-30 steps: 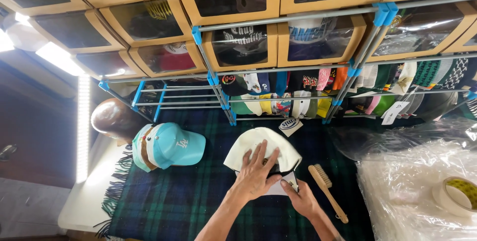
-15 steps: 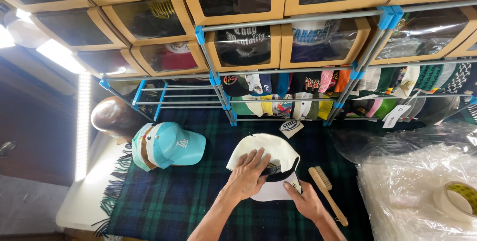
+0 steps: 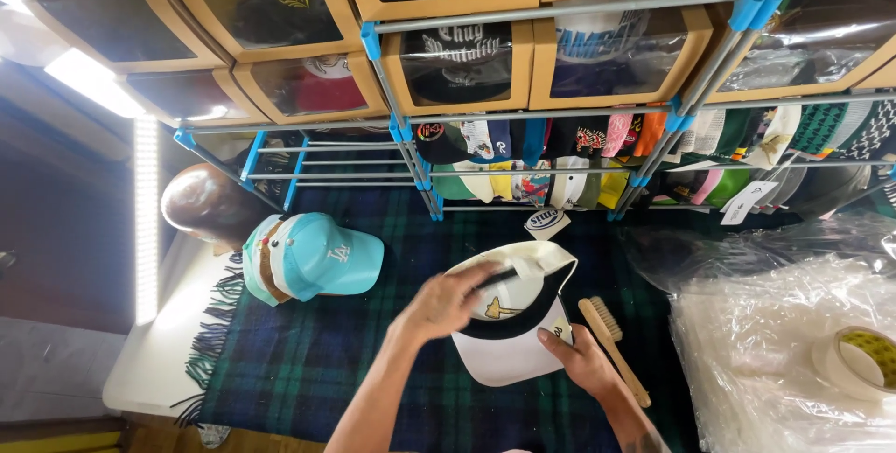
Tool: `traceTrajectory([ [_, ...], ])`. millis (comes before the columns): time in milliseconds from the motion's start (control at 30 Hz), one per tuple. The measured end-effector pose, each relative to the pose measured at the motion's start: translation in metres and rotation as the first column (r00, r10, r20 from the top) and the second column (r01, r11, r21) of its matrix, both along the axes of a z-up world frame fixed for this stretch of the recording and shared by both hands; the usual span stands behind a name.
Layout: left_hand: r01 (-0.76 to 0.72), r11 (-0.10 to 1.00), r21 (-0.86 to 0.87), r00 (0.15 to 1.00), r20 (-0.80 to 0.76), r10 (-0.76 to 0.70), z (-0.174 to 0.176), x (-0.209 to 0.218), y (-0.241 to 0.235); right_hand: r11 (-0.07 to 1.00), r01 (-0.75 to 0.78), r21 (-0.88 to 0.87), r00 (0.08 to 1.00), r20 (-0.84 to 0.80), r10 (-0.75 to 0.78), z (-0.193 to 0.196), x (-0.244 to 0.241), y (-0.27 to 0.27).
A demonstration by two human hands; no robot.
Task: The person removes a white cap from a plastic bag and uses a brush to clean its exterior and interior surfaces. After brushing, the person places the cap onto a shelf among other caps.
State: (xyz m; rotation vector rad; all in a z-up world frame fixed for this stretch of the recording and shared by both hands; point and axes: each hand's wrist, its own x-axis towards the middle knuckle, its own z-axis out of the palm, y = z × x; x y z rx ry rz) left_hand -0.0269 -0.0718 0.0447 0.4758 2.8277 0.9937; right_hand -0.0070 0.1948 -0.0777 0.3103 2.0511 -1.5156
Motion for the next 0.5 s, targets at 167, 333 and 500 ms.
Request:
traceTrajectory([
  [167, 0.282, 0.912, -0.298, 0.832, 0.549, -0.078, -0.002, 0.015, 0.050, 0.982, -0.173, -0.078, 0.969, -0.193, 0.155, 0.001, -0.002, -0.007],
  [333, 0.246, 0.953, -0.177, 0.874, 0.465, -0.140, -0.032, 0.017, 0.049, 0.976, -0.218, 0.014, 0.948, -0.234, 0.215, 0.006, 0.003, -0.015],
  [500, 0.005, 0.937, 0.348, 0.943, 0.311, -0.121, -0.105, 0.018, 0.073, 0.933, -0.184, 0.309, 0.805, -0.498, 0.324, 0.006, 0.012, -0.038],
])
